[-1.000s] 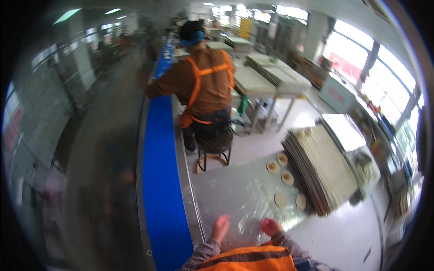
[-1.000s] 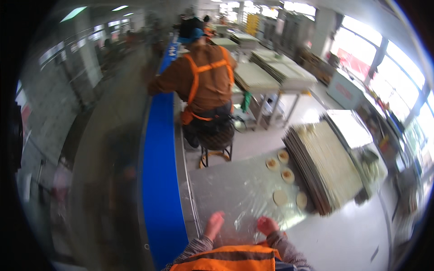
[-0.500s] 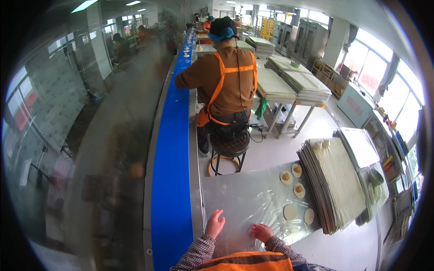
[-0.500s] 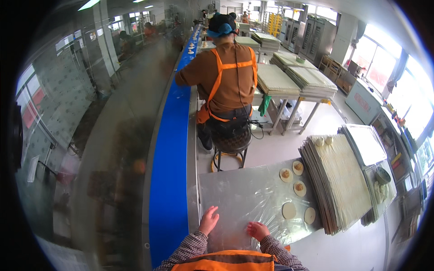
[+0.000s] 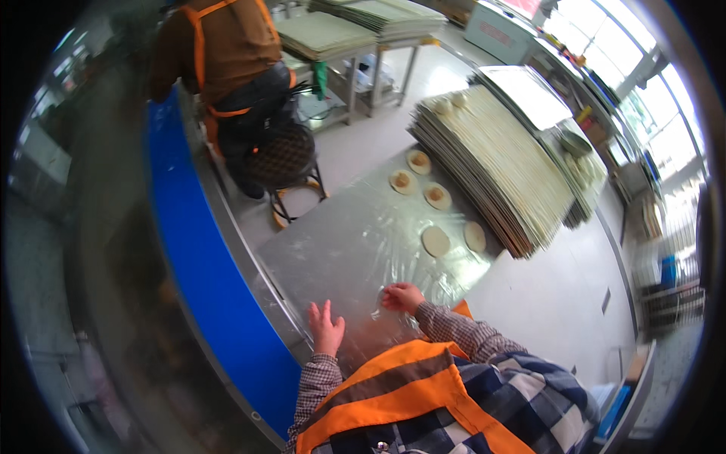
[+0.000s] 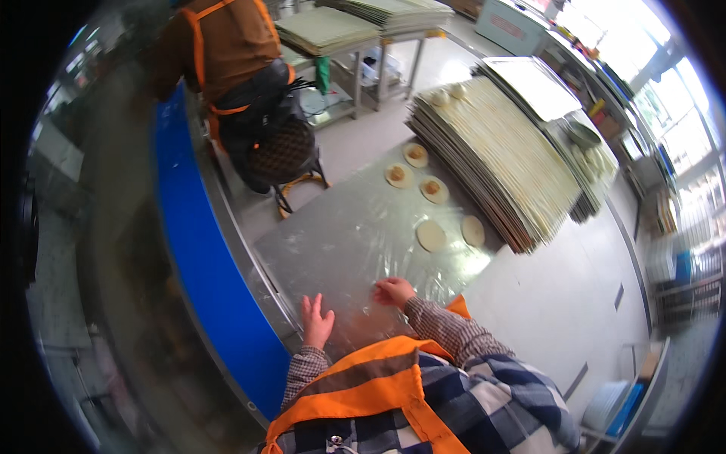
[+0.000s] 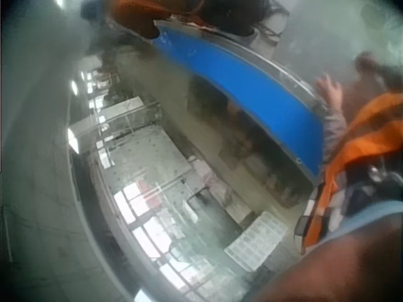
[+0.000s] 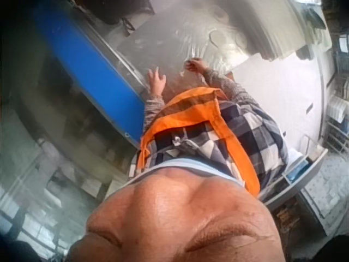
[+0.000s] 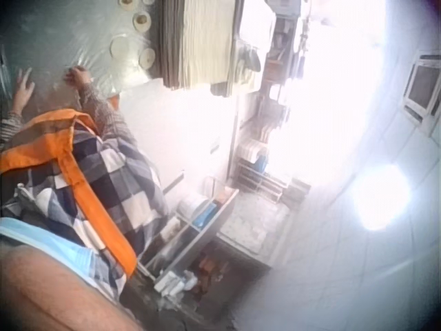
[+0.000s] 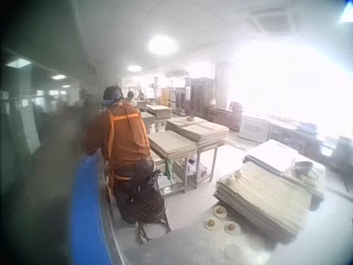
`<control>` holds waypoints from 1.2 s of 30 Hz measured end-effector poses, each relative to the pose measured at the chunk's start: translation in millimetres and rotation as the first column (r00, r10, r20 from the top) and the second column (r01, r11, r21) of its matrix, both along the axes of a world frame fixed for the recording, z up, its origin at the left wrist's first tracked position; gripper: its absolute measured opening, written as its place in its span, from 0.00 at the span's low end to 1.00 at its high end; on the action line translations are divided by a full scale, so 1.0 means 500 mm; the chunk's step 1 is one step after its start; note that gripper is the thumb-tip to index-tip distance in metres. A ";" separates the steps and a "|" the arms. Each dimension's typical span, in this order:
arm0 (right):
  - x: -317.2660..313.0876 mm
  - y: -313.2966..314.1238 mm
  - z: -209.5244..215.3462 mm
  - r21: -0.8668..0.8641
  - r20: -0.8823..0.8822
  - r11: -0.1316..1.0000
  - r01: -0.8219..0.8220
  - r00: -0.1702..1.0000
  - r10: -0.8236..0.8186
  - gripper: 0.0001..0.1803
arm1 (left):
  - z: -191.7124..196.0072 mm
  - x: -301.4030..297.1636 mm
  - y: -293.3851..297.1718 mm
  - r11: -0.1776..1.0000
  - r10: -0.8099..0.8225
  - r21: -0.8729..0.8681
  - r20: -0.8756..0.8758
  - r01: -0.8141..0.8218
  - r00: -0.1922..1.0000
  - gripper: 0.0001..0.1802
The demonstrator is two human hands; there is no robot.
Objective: The person places round dough wrappers on a blue conveyor belt, adds a small amount of filling to each, folds them into sealed dumplings, and moves them along the belt. The person repeats this process continuously while another worker performs a similar task nearby.
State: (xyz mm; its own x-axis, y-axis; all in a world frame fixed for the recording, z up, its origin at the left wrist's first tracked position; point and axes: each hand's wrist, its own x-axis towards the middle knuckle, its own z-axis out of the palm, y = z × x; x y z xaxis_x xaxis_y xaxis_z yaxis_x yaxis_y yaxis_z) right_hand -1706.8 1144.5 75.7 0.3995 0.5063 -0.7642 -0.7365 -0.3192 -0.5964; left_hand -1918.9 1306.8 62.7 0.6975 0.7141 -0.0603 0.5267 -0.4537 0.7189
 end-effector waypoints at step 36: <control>0.007 0.007 0.001 -0.024 0.026 0.997 -0.071 0.997 0.072 0.11 | 0.019 -0.012 -0.009 0.988 -0.129 0.052 -0.268 0.148 0.955 0.31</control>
